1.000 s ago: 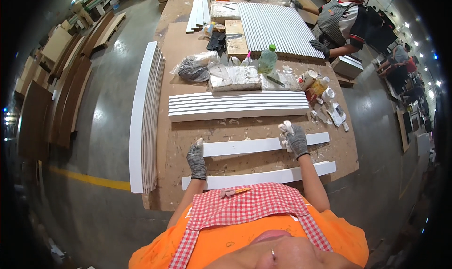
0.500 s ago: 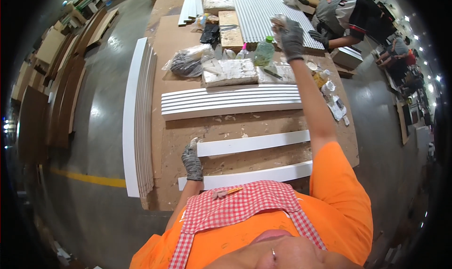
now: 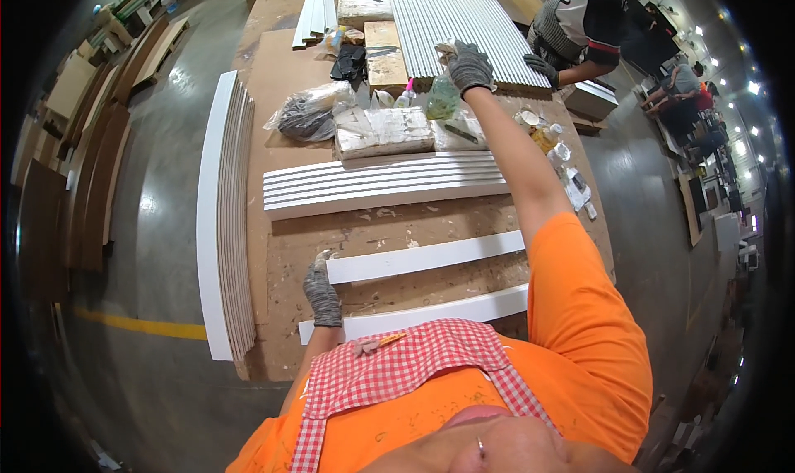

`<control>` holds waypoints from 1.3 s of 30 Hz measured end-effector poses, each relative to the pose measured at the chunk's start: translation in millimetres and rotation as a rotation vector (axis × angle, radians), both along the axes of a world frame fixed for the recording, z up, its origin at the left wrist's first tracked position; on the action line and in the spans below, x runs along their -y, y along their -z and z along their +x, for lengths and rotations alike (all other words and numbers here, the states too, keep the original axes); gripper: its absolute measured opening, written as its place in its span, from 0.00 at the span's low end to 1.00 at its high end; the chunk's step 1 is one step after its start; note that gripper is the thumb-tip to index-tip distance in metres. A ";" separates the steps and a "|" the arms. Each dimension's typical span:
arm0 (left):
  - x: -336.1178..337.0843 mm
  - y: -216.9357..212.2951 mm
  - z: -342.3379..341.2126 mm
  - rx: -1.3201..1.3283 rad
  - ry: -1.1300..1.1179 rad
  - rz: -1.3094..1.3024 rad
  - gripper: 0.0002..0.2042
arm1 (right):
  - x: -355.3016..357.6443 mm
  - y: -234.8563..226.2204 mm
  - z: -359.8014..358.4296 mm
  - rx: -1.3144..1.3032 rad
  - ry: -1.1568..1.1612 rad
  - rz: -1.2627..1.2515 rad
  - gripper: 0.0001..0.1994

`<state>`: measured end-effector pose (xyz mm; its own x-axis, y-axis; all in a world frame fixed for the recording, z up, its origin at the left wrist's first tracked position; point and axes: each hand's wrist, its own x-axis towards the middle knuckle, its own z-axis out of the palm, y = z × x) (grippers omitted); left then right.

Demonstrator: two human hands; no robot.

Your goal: The person wipes the surface of long white planks with a cloth. They handle the planks one at a time, wiping them down and placing them back on the table. The person also uses a spray bottle to apply liquid to the planks before wiping.

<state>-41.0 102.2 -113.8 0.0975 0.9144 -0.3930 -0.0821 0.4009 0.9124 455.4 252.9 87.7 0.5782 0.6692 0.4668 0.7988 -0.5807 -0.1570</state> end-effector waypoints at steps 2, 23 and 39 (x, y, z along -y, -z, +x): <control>3.2 -4.2 3.0 -0.289 0.103 0.287 0.14 | -3.6 -0.2 6.3 -0.229 0.052 -0.199 0.23; 3.3 -9.7 0.7 -0.047 0.067 0.143 0.17 | 2.2 1.3 -15.6 -0.222 0.128 -0.214 0.26; 7.7 -16.8 3.8 -0.032 0.035 0.227 0.16 | -10.8 7.7 -7.0 -0.082 0.085 -0.324 0.24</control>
